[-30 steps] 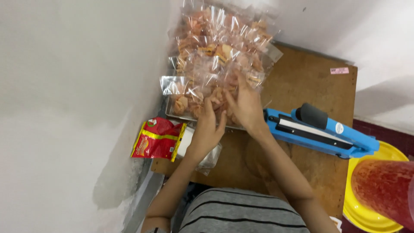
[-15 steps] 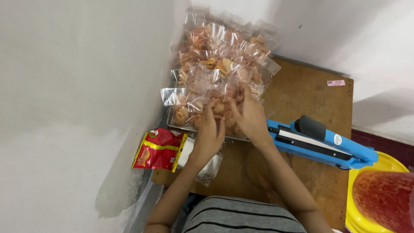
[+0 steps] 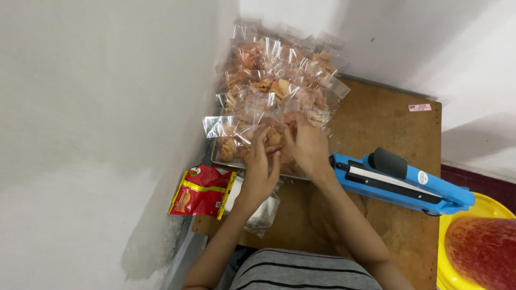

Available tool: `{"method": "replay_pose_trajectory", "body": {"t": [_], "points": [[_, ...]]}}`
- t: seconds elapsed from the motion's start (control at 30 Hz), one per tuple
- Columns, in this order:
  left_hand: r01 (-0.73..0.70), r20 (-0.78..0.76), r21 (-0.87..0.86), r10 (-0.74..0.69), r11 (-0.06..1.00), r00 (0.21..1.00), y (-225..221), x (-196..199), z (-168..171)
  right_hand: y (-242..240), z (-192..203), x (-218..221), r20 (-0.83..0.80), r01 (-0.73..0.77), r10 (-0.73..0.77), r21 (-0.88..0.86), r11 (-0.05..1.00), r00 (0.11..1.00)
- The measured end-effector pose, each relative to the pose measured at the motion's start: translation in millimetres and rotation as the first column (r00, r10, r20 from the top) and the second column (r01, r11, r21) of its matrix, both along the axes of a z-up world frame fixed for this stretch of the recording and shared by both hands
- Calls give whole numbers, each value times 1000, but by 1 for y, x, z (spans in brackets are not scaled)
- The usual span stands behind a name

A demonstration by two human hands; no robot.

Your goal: Using a manual impulse heat sealer to seal small plastic bags containing snacks.

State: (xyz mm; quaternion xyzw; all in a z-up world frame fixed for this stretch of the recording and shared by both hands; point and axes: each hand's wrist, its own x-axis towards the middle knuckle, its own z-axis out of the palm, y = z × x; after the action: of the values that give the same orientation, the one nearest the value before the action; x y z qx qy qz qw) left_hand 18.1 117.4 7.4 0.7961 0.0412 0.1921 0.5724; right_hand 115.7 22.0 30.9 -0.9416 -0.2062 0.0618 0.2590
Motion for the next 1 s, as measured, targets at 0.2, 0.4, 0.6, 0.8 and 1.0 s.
{"method": "replay_pose_trajectory", "body": {"t": [0.2,0.4,0.6,0.8,1.0], "points": [[42,4,-150,-42,988,999,3,-1,10,-14,13,-5,164,-26,6,124,992,986],[54,85,-132,-43,990,995,5,0,-14,-27,60,-32,396,-239,59,424,874,917],[-148,399,-98,175,984,900,6,4,-16,-46,72,-43,468,-406,129,562,720,875],[166,523,-245,-14,955,852,-2,-8,28,-55,74,-54,193,-333,293,749,573,937],[-8,369,-167,70,986,927,-15,-23,11,-69,87,-69,-32,-195,394,830,522,919]]}}
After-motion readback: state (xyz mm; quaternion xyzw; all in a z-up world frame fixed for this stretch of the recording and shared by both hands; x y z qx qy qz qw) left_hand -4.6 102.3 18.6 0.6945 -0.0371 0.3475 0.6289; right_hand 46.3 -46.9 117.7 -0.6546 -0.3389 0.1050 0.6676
